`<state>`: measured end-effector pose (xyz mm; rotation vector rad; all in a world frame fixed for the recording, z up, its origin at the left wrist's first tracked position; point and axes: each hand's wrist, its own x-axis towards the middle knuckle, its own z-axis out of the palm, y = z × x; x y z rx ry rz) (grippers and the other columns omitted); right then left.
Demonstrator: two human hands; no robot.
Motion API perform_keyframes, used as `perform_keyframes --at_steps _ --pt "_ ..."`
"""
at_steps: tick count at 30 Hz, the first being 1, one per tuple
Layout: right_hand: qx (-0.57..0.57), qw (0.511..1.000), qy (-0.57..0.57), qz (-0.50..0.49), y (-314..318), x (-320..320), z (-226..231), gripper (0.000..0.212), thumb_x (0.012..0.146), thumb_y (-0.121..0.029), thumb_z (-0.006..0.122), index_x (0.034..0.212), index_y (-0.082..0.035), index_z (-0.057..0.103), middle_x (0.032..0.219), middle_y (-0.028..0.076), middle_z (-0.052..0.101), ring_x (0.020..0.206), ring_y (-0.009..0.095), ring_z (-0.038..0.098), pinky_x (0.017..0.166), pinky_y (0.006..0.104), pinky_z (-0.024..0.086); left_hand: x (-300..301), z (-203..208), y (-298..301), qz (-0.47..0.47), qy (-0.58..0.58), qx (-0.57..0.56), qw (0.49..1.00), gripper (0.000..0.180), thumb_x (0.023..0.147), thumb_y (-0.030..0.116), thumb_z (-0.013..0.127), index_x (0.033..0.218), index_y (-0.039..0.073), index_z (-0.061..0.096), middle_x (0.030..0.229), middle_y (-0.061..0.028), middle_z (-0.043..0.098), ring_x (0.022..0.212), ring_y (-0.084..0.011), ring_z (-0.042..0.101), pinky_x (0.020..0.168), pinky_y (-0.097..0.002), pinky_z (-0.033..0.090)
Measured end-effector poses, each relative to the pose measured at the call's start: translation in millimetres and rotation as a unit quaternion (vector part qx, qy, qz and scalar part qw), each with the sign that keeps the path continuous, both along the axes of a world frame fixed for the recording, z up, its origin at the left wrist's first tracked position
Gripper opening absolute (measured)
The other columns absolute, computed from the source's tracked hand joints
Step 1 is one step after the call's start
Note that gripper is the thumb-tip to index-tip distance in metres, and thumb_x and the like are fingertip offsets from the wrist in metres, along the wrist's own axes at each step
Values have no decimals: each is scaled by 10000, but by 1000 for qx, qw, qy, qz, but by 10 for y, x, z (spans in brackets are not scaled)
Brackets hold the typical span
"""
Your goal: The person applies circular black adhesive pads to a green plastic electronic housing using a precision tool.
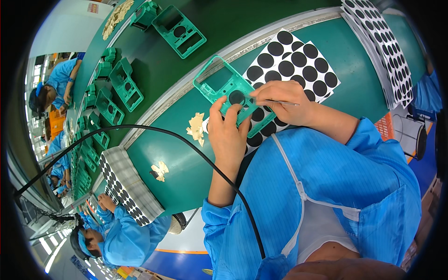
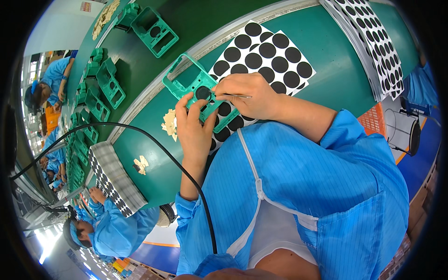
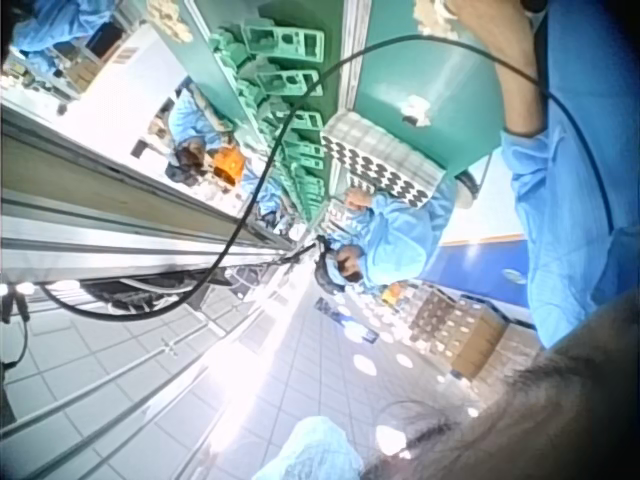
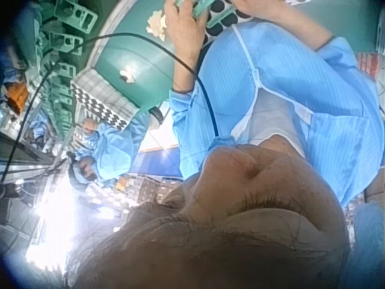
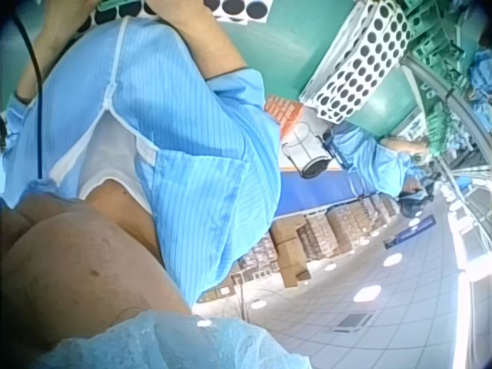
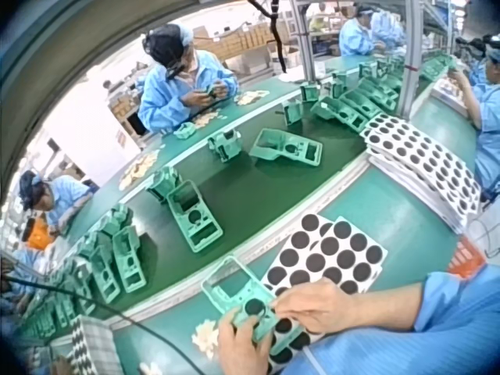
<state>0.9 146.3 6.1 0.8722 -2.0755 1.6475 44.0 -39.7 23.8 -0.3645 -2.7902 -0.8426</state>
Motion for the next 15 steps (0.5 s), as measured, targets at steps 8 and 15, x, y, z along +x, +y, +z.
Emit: perform_keyframes --at_steps 8,15 --pt "-2 1000 9 -4 -1 -10 -12 95 764 4 694 837 -26 642 848 113 687 685 237 676 545 281 550 -7 23 16 2 -7 -5 1000 295 726 73 777 988 42 646 1223 -122 509 693 -167 540 570 -286 449" --pt "2 1000 5 -4 0 -12 -28 101 760 7 697 835 -30 641 836 112 682 675 238 674 535 281 547 -2 28 20 2 -8 -10 1000 292 731 78 772 997 45 657 1229 -119 502 708 -168 536 572 -284 447"
